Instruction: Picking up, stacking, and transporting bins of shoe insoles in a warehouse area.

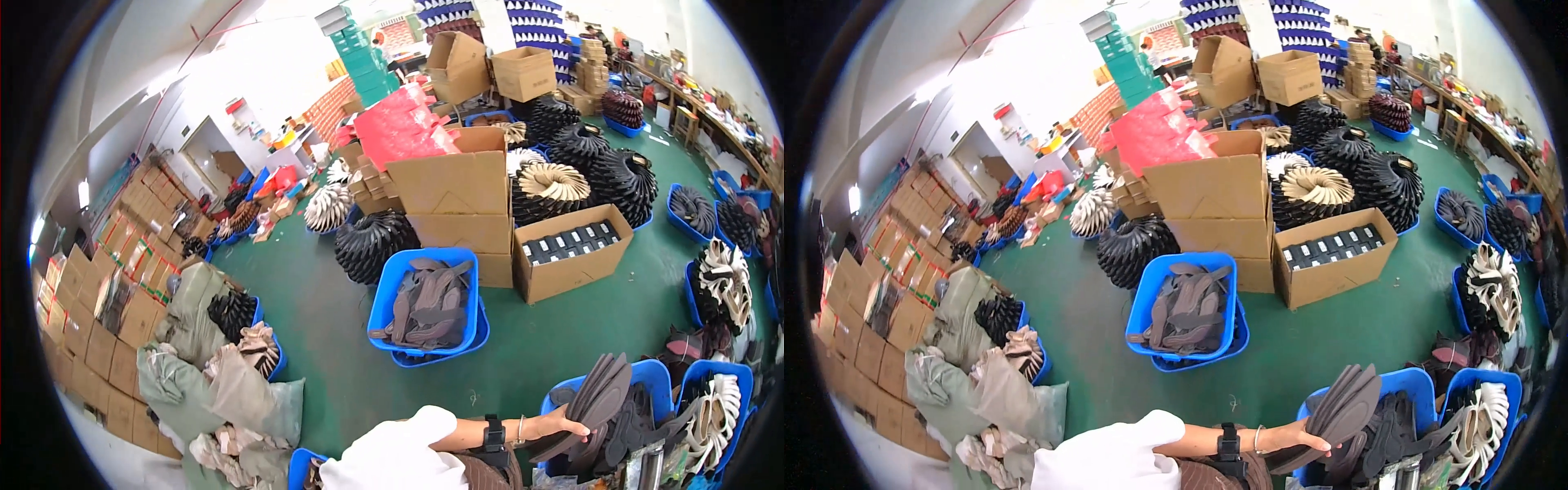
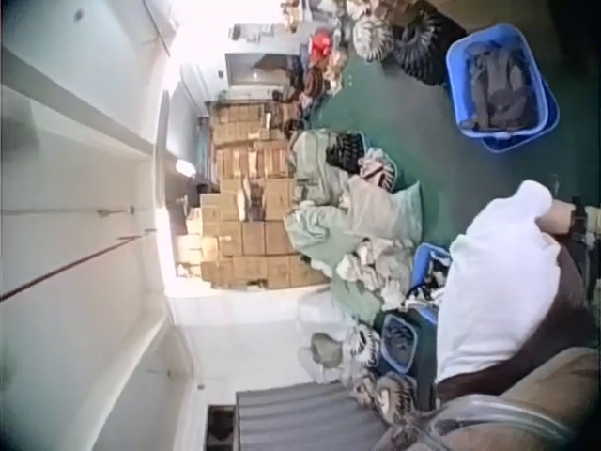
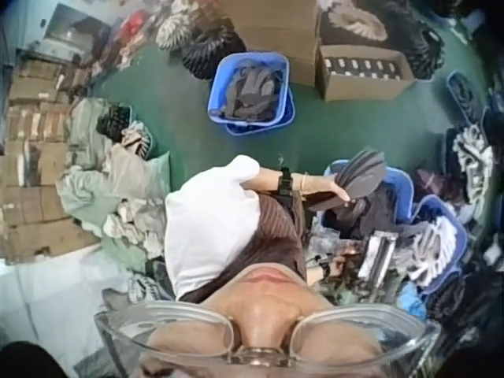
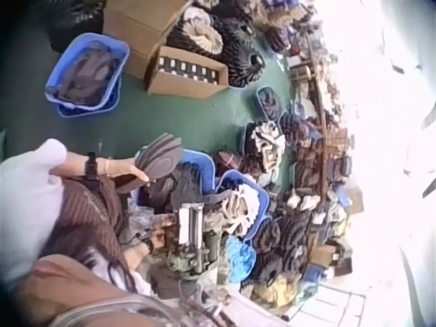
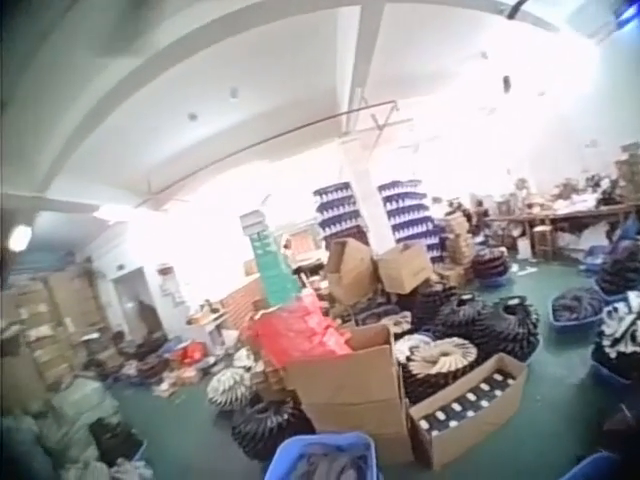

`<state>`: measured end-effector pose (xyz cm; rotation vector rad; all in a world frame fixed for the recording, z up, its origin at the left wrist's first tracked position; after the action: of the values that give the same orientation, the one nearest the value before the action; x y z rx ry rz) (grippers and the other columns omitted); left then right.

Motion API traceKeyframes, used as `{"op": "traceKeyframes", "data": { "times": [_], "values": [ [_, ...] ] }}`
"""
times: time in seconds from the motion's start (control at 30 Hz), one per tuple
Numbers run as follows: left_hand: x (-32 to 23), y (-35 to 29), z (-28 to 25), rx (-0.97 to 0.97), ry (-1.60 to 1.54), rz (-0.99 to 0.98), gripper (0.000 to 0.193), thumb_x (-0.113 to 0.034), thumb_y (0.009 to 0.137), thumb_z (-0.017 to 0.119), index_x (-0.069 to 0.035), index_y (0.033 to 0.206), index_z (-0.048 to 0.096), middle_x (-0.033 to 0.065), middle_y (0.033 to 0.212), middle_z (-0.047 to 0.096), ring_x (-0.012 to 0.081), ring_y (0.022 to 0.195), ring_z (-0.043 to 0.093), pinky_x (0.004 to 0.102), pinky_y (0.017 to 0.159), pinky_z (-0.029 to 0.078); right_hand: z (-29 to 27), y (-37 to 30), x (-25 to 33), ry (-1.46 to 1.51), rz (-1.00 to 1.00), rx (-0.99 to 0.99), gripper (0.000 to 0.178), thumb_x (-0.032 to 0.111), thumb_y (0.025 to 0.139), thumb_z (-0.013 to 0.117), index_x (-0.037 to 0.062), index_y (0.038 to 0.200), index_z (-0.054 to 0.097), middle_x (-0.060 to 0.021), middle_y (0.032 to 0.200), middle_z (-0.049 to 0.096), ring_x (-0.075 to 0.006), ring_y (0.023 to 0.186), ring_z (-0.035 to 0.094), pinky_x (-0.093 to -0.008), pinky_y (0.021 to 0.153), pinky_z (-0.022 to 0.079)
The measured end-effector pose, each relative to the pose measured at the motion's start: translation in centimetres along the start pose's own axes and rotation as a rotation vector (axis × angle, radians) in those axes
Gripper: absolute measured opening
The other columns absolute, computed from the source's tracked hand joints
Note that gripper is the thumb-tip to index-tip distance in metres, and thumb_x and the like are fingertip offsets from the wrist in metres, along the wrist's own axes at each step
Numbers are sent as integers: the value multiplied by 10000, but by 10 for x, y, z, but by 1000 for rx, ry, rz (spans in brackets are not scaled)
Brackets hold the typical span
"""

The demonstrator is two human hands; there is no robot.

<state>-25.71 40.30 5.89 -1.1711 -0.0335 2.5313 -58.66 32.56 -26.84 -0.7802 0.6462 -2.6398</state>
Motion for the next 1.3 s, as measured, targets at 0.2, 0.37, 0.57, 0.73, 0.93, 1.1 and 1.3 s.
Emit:
{"op": "traceKeyframes", "data": {
  "times": [0.2, 0.37, 0.57, 0.73, 0.93, 1.1, 1.3],
  "values": [
    [13, -12, -8, 52, 87, -80, 569, -177, 774, 707, 8, 1239, 437, 105, 1054, 592, 163, 871, 592, 306, 808, 490, -28, -24, -14, 280, 126, 25, 373, 191, 942, 429, -26, 1242, 476, -191, 1237, 533, -263, 1038, 559, -400, 926, 443],
    [-2, -2, 22, 183, 355, -223, 464, -223, 792, 712, 14, 1162, 559, 98, 1102, 612, 189, 1017, 562, 337, 934, 424, -114, -203, -32, 455, -180, -126, 299, 108, 907, 466, -75, 1137, 522, -176, 1131, 597, -294, 992, 598, -374, 953, 467],
    [41, 23, 65, 400, 685, -412, 504, -157, 722, 755, 44, 1134, 546, 101, 1072, 609, 188, 945, 580, 332, 847, 466, 115, -295, -15, -318, -248, -291, 409, 296, 940, 512, 47, 1265, 522, -94, 1277, 530, -212, 1192, 487, -367, 1006, 387],
    [122, 3, 132, 780, 631, -575, 472, -90, 749, 702, 42, 1168, 531, 104, 1110, 593, 209, 1001, 565, 329, 888, 442, 158, -373, -44, -218, -563, -14, 681, 200, 880, 633, -3, 1415, 264, -123, 1434, 337, -197, 1332, 307, -356, 1097, 266],
    [211, -53, 197, 1155, 728, -757, 592, -253, 852, 649, 53, 1296, 405, 155, 1295, 482, 251, 1187, 463, 357, 1006, 354, 140, -463, -39, -170, -836, -523, 566, 148, 819, 706, -37, 1275, 426, -95, 1254, 524, -170, 1135, 491, -327, 994, 382],
    [281, -67, 288, 1500, 949, -325, 465, -141, 901, 537, -49, 1339, 411, 111, 1393, 404, 255, 1279, 393, 365, 1038, 311, 54, -571, -15, 117, -1070, -950, 602, 189, 838, 673, -41, 1319, 394, -98, 1285, 501, -194, 1174, 458, -336, 1025, 324],
    [405, -72, 390, 1397, 1190, -6, 341, -164, 820, 638, -25, 1127, 587, 183, 1216, 544, 332, 1156, 507, 387, 977, 389, -106, -674, 38, 214, -1160, -1080, 538, 175, 883, 618, -56, 1312, 389, -108, 1295, 496, -196, 1183, 460, -318, 1022, 317]
  ]
}}
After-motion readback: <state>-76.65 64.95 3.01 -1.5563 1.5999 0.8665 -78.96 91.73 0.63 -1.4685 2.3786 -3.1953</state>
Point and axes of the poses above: each hand's wrist, its own y-axis towards the middle knuckle, its own z-axis out of the palm, x = y × z, the point moved 5 cm from there along y, towards the middle knuckle
